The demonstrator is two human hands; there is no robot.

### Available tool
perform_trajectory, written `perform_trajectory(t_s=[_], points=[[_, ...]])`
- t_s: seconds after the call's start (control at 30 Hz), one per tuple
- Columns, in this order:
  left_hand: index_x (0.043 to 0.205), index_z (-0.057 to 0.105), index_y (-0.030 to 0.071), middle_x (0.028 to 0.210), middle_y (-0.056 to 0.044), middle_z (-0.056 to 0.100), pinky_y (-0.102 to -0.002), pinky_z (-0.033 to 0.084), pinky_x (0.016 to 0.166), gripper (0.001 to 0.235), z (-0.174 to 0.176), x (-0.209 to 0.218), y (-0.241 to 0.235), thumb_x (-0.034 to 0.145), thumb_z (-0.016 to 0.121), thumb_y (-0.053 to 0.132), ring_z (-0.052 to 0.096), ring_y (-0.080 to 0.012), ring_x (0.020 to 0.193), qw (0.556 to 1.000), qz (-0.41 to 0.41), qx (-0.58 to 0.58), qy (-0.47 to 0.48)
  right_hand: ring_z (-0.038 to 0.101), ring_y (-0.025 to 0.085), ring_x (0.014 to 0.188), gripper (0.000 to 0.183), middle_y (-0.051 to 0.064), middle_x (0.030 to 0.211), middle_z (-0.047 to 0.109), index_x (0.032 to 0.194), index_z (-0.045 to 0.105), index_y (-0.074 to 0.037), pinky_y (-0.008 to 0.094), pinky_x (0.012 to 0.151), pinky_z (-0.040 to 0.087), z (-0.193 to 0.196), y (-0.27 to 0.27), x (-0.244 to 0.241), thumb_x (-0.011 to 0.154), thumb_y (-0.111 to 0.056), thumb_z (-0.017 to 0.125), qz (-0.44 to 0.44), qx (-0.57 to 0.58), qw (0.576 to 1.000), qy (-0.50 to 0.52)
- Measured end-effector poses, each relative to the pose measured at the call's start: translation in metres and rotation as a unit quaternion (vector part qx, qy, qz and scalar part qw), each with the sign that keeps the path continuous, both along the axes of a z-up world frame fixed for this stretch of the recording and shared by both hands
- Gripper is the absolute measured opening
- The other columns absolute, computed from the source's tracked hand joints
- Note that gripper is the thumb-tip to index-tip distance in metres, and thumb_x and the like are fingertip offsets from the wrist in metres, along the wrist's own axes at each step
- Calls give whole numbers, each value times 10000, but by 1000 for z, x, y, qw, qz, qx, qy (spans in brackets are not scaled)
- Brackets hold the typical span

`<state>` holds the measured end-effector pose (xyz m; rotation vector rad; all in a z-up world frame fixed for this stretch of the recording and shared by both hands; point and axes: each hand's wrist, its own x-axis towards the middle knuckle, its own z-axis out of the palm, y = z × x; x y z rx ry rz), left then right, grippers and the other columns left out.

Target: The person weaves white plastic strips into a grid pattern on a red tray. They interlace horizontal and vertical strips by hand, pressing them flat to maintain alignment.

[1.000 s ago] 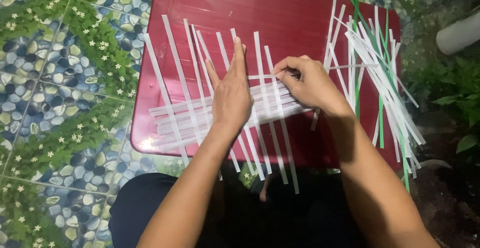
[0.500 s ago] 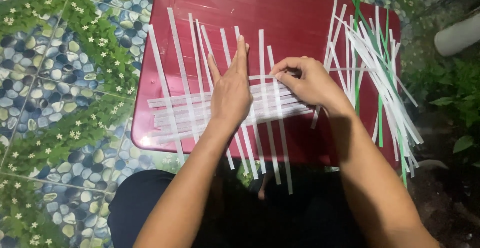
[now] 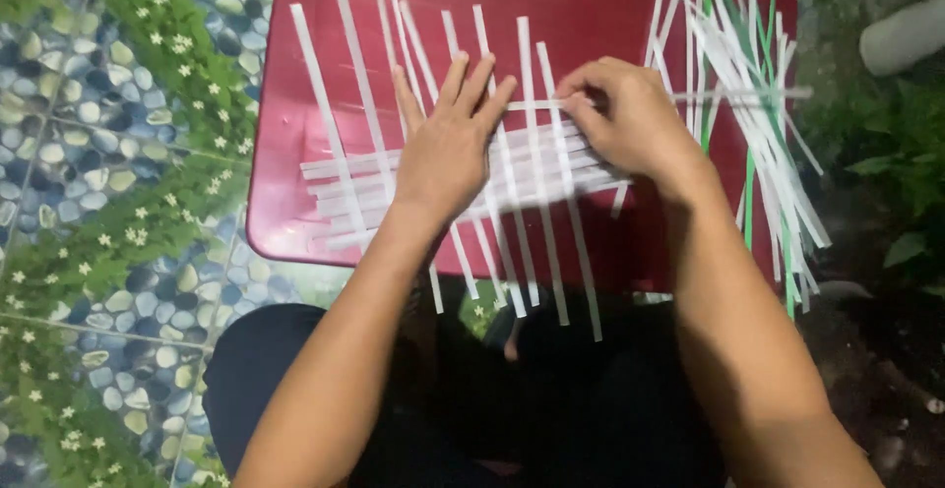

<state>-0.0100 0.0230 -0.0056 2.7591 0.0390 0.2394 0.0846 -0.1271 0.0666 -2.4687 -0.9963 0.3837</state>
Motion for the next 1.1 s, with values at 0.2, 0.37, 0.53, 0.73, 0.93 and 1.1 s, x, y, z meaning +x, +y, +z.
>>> perform_trajectory(t_s=[0.2,0.37,0.53,0.73,0.93,1.1], points=[[1373,235,146,1413,-99,269,-657,-33,978,725,5,-9,-6,717,327,-150,228,-231,1308,997,-61,-29,31,559,214,816,129,102,928,615,937,632,-21,330,736,449,7,-44,14,871,-37,522,-39,15,997,-71],[1320,361,99,1398,-111,294,-649,-26,988,603,-1,-20,-9,752,384,-104,241,-245,1301,997,-74,-15,5,542,193,742,90,91,896,615,930,627,-26,321,648,447,27,-71,-3,899,-54,547,-49,28,991,-118],[1277,438,119,1357,-151,360,-620,-7,1008,635,2,-38,-14,717,384,-177,292,-275,1280,991,-124,-40,-21,494,178,690,88,79,875,594,941,639,-26,304,612,409,34,-93,-31,903,-37,561,-50,77,983,-157],[1311,391,74,1376,-176,324,-626,30,1007,562,19,-61,-37,775,462,-84,213,-329,1305,994,-96,-3,-48,555,234,810,108,107,905,606,960,620,0,353,712,422,51,-116,-81,905,-51,542,-32,92,979,-180],[941,527,-37,670,-92,417,-331,315,636,244,41,-145,-106,783,357,-114,376,-215,638,917,-50,-234,-318,497,144,605,169,93,789,607,954,646,-9,248,493,386,43,-138,-122,877,-91,520,-59,93,988,-109],[706,534,119,367,-51,451,-319,359,382,79,-1,-209,-168,773,508,150,492,-247,345,863,130,-486,-54,603,276,698,144,89,738,644,890,686,-109,362,653,466,-1,-151,-139,758,-148,643,-126,32,992,2]])
